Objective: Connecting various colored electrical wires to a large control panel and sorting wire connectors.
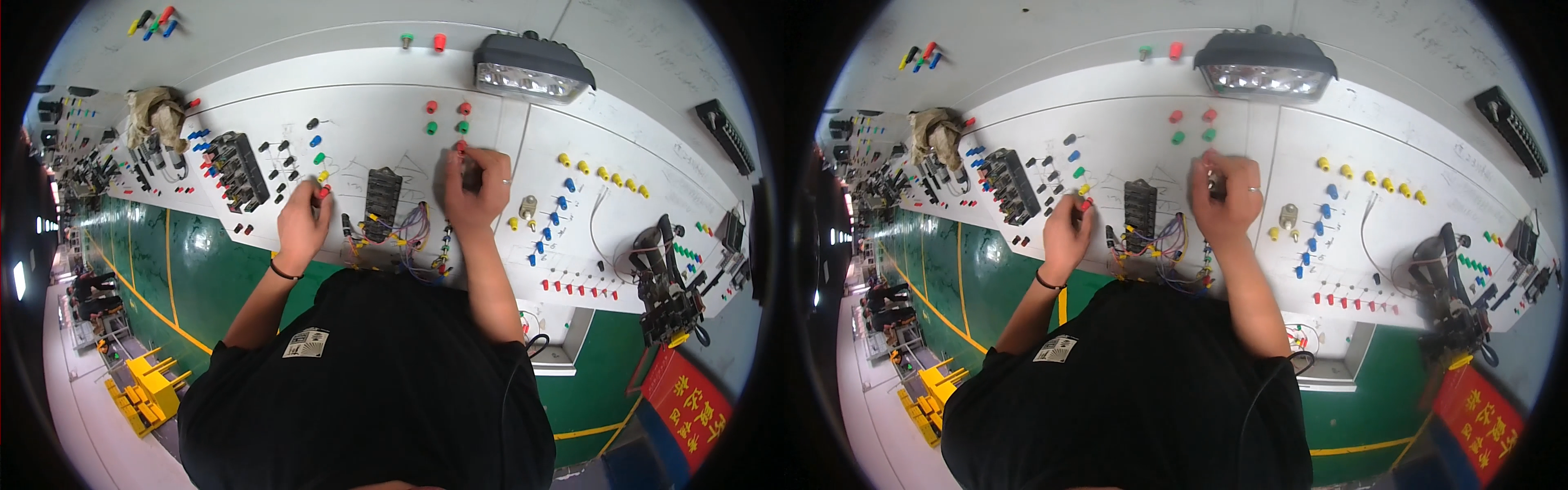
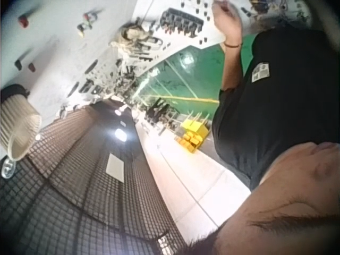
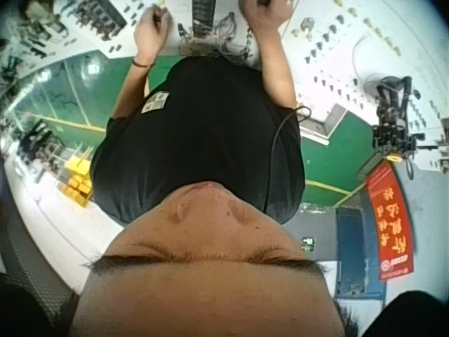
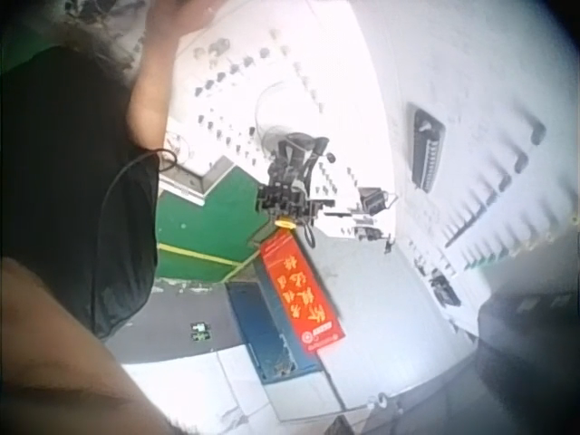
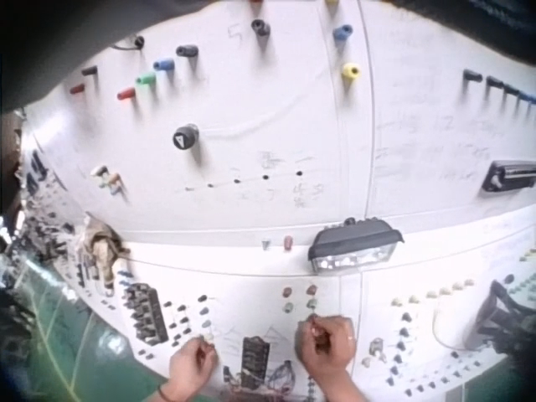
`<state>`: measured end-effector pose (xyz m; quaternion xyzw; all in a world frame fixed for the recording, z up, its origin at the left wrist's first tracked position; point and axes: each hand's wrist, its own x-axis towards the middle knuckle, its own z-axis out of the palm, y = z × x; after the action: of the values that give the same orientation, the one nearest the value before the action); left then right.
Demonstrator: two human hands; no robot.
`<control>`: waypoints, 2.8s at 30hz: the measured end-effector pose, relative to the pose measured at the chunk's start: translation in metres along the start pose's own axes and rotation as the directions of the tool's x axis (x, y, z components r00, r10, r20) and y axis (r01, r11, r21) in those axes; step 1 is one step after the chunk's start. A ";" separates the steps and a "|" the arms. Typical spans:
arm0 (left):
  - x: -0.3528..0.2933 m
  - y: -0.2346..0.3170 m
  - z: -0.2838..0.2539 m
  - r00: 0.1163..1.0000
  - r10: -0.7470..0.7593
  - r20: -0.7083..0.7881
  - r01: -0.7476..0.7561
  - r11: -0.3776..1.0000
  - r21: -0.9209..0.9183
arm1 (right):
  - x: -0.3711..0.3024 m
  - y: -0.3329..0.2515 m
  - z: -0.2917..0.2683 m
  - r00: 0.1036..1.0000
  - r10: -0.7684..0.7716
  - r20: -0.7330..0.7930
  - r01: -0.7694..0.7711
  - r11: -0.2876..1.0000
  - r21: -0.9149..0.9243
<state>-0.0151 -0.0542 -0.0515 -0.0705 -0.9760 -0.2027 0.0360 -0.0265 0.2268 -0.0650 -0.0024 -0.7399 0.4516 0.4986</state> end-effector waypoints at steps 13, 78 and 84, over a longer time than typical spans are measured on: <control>0.001 0.013 -0.002 0.986 0.069 -0.151 -0.080 0.995 -0.066 | 0.004 -0.007 -0.004 0.996 0.069 0.052 -0.065 0.995 -0.071; -0.001 -0.002 -0.002 0.992 0.056 -0.115 -0.071 0.989 -0.132 | -0.003 -0.004 -0.001 0.996 0.061 0.060 -0.056 0.995 -0.083; 0.000 0.017 -0.009 0.994 -0.038 -0.101 0.016 0.979 -0.203 | -0.003 -0.007 -0.003 0.991 0.101 0.086 -0.097 0.994 -0.039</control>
<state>-0.0125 -0.0420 -0.0365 -0.0499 -0.9481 -0.3046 0.0770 -0.0194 0.2237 -0.0626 -0.0278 -0.7676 0.4627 0.4426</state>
